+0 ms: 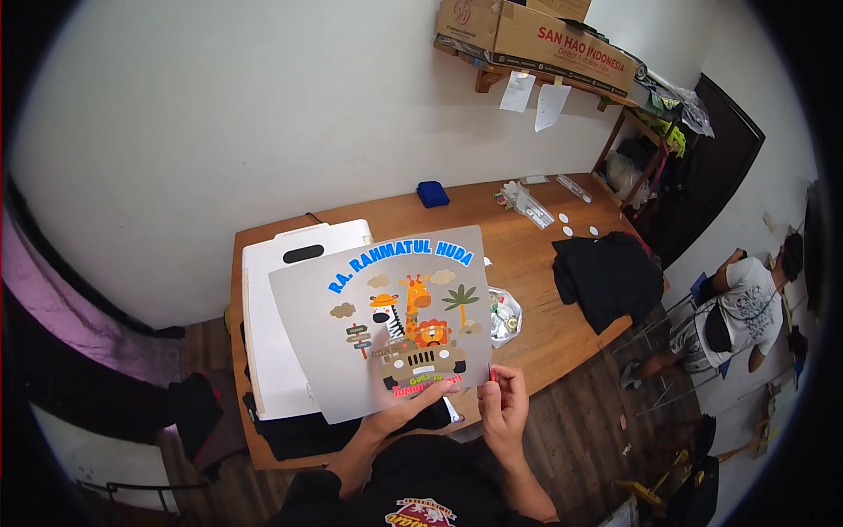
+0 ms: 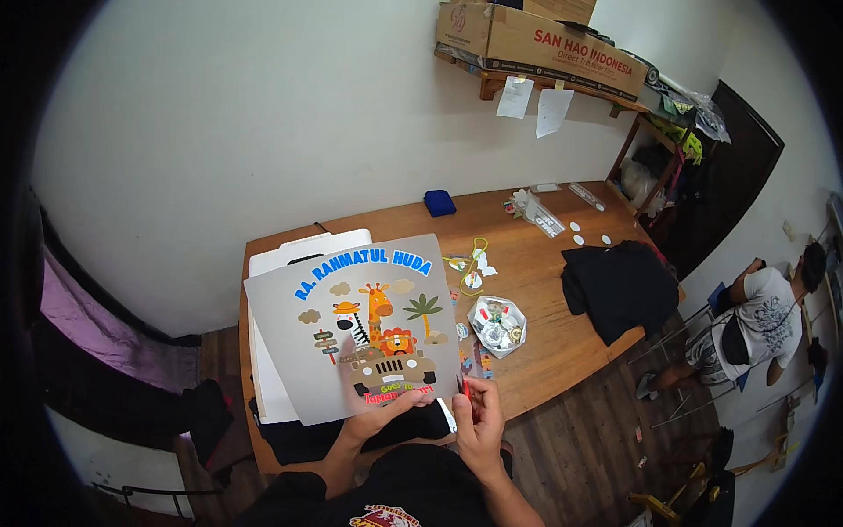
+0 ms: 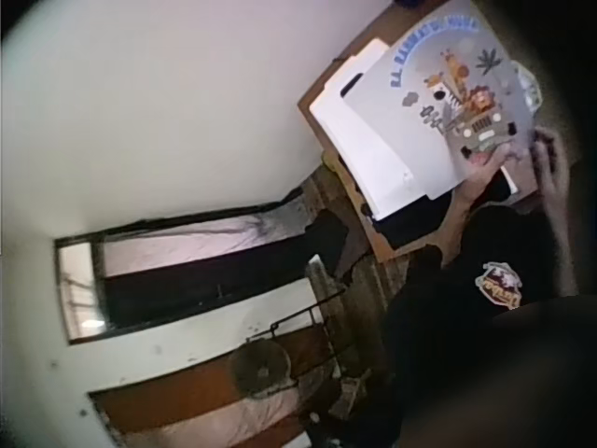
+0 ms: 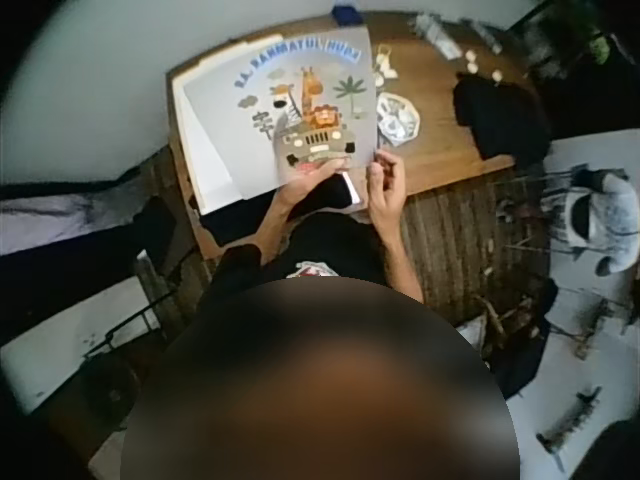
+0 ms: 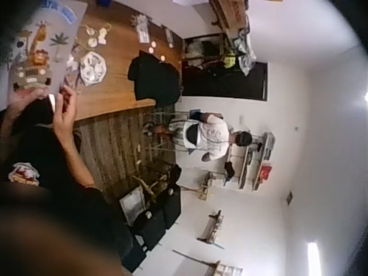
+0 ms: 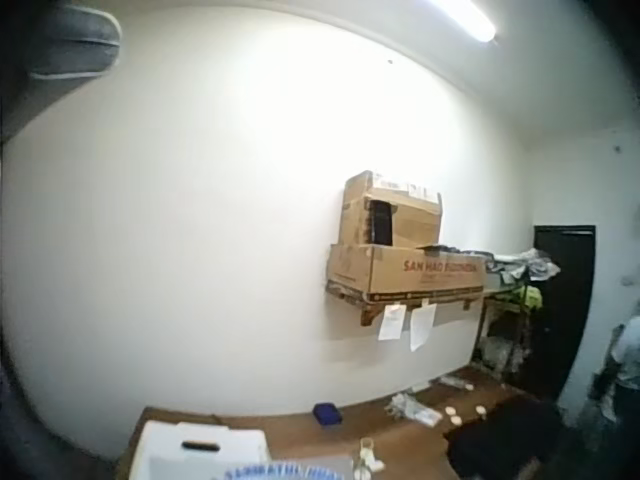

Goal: Using scissors to trim and weed a printed vinyl transfer sheet for clothing on a desk.

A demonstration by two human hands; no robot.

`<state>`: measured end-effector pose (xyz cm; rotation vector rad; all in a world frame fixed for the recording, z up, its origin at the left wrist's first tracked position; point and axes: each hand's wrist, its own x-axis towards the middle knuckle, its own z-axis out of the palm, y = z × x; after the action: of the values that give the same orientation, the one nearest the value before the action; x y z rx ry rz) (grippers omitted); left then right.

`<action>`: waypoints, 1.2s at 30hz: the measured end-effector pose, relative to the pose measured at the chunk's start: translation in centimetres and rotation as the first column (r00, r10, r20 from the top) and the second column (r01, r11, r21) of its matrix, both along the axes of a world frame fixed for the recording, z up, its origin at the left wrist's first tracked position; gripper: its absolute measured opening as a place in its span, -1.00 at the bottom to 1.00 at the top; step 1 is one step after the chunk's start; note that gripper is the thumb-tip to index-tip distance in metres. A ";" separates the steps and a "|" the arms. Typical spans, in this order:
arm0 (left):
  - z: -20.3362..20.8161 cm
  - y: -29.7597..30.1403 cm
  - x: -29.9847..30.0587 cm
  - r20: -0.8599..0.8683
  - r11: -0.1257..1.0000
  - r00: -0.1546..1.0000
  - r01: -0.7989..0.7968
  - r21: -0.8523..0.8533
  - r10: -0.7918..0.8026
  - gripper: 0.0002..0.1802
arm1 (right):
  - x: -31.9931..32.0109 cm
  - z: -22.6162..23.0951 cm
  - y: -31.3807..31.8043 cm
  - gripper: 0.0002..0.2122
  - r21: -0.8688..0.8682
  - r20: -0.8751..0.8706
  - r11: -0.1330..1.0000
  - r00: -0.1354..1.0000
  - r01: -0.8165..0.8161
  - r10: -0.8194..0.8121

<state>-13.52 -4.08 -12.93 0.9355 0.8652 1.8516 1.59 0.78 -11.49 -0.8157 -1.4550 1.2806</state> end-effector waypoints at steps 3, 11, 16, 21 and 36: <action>-0.6 -0.7 1.6 0.022 1.000 1.000 -0.003 0.004 0.003 0.00 | 2.1 0.2 -1.3 -0.80 -0.076 -0.024 0.996 0.998 -0.055 0.054; -0.6 -1.1 2.9 -0.008 0.999 0.999 0.034 -0.026 -0.034 0.01 | 3.0 0.0 -1.9 -0.83 0.006 -0.026 0.999 0.998 0.052 -0.052; 0.7 -1.0 2.7 0.054 0.999 0.997 0.049 -0.008 -0.049 0.01 | 2.7 0.7 -2.4 -0.83 -0.051 -0.059 0.997 0.997 0.051 -0.054; 0.7 -0.1 1.3 -0.064 0.999 0.998 0.015 0.048 -0.012 0.08 | 0.9 0.5 -1.5 -0.86 -0.040 -0.064 0.996 0.995 0.080 -0.083; 0.6 2.8 -5.8 -0.029 0.998 0.999 0.016 0.057 -0.014 0.07 | -6.5 0.7 1.0 -0.88 -0.096 -0.071 0.990 0.991 0.103 -0.110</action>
<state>-19.36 -1.29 -12.36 1.0035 0.8235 1.8632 -4.96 1.82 -10.84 -0.8843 -1.2831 1.2915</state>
